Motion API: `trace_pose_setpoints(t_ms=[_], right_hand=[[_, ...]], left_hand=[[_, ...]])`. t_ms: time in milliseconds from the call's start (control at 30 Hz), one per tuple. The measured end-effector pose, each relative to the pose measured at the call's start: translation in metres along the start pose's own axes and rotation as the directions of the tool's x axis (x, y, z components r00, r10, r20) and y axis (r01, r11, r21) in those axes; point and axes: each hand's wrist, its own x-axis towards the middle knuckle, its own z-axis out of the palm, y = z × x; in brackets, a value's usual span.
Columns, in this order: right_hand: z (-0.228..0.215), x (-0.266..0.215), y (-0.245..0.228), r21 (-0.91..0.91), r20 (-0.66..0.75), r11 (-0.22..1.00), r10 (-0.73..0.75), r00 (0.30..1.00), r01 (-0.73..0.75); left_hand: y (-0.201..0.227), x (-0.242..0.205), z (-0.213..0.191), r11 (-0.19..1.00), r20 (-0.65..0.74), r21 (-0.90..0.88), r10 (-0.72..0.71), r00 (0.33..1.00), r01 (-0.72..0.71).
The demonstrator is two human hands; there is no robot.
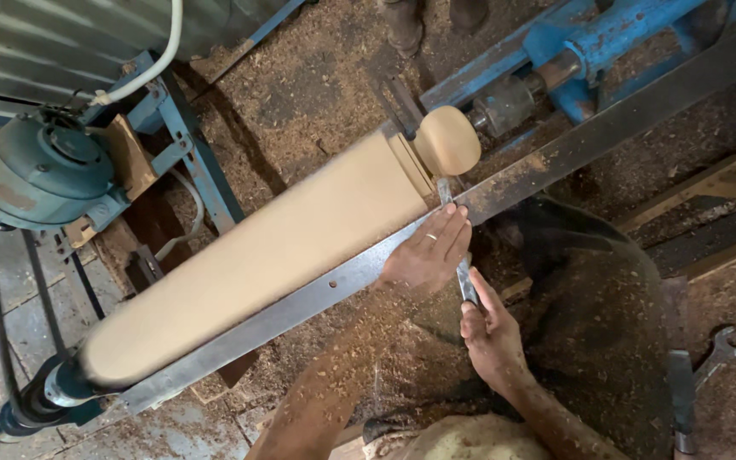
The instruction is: The person shapes a cylindrical wooden blank mounted on a lathe using a chisel, then smooths the formed end with a sanding block. The workpiece is held between the lathe centers and rotated while the person applies the tools to carve and finish the surface.
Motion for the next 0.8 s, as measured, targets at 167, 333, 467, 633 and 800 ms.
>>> trace_pose_setpoints(t_ms=[167,333,467,633,800], right_hand=[[0.0,0.001,-0.001,0.006,-0.005,1.0,-0.016,1.0,0.016],[0.001,0.001,0.003,0.004,-0.032,1.0,0.002,0.999,-0.002],[-0.001,0.004,0.009,0.024,-0.008,0.999,-0.041,0.999,0.042],[-0.003,0.007,0.016,-0.014,-0.007,0.997,-0.07,0.998,0.069],[-0.002,0.011,0.015,0.081,-0.007,0.992,-0.093,0.996,0.094]], left_hand=[[0.01,0.0,0.034,0.991,0.016,-0.086,-0.101,0.995,0.102],[0.01,-0.005,0.038,0.994,0.021,-0.031,-0.109,0.994,0.109],[0.001,-0.008,0.016,0.999,-0.018,0.041,0.0,1.0,0.0],[0.002,0.014,0.002,0.928,-0.228,-0.362,-0.18,0.957,0.088],[-0.001,0.004,-0.007,0.999,-0.097,0.034,0.017,0.995,-0.013]])
